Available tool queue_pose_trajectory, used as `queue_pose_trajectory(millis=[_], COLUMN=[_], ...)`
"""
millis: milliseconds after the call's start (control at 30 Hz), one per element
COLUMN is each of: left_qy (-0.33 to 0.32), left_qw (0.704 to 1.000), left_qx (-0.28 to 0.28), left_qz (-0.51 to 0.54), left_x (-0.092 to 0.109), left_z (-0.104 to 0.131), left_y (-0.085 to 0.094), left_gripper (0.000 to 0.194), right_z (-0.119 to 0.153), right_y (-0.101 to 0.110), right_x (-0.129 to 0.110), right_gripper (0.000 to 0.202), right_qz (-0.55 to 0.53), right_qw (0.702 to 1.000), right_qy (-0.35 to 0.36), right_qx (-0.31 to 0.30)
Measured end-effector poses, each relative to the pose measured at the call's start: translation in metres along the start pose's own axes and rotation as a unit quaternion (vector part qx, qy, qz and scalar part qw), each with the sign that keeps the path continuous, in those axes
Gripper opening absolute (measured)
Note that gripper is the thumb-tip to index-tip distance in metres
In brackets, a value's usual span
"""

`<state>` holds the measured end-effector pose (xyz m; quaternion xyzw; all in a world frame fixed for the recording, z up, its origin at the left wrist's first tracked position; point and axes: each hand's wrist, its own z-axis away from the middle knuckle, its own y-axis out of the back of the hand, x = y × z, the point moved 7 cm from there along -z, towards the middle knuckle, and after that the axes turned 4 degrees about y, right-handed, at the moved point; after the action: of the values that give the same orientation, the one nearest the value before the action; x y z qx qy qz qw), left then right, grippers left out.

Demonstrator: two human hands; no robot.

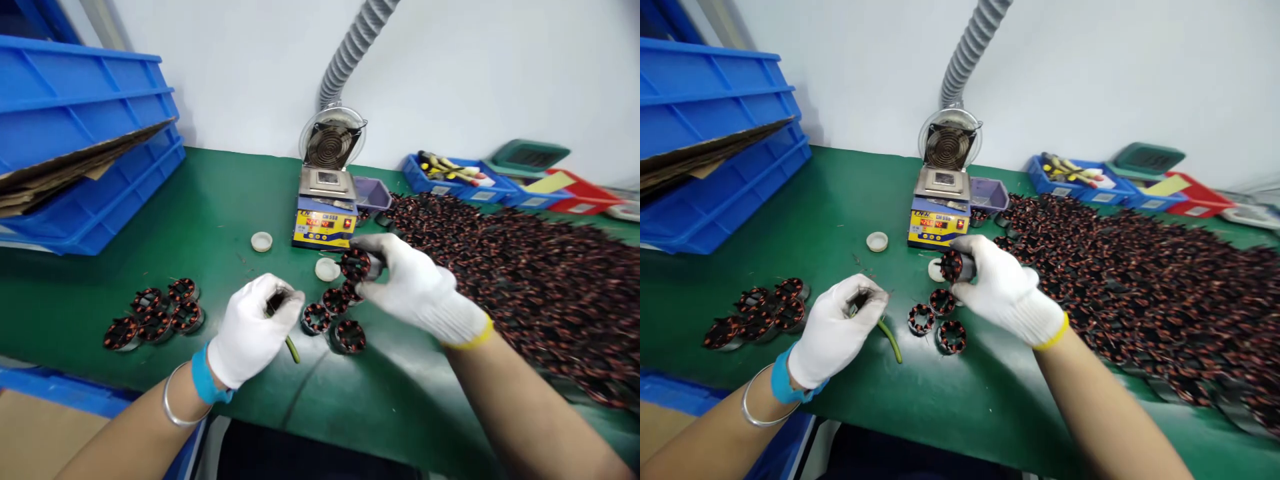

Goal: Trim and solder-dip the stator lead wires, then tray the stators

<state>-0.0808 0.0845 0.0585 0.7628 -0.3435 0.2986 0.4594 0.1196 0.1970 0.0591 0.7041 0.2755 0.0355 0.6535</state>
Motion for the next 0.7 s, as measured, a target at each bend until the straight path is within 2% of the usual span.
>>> queue_pose_trajectory(millis=[100,200,333,433,533,633,700], left_qy=[-0.042,-0.113,-0.160,-0.160,-0.154,-0.145,-0.145], left_qw=[0.996,0.984,0.973,0.966,0.957,0.955,0.956], left_qx=[-0.072,-0.124,-0.145,-0.174,-0.211,-0.225,-0.226], left_qz=[-0.036,-0.063,-0.085,-0.102,-0.125,-0.130,-0.121], left_x=[0.005,0.013,0.020,0.022,0.021,0.020,0.020], left_z=[0.007,0.019,0.030,0.033,0.035,0.036,0.037], left_y=[-0.019,-0.037,-0.047,-0.052,-0.058,-0.060,-0.059], left_gripper=[0.018,0.023,0.019,0.016,0.022,0.024,0.023], right_z=[-0.029,-0.049,-0.058,-0.062,-0.065,-0.063,-0.059], right_y=[-0.014,-0.030,-0.047,-0.052,-0.051,-0.045,-0.035], right_x=[0.013,0.013,0.010,0.006,0.003,0.002,0.002], right_gripper=[0.066,0.066,0.057,0.045,0.039,0.045,0.052], right_qz=[0.115,0.151,0.187,0.198,0.199,0.172,0.157], right_qw=[0.983,0.967,0.943,0.934,0.931,0.942,0.957], right_qy=[-0.055,-0.017,0.039,0.066,0.070,0.065,0.045], right_qx=[-0.129,-0.204,-0.273,-0.290,-0.297,-0.282,-0.240])
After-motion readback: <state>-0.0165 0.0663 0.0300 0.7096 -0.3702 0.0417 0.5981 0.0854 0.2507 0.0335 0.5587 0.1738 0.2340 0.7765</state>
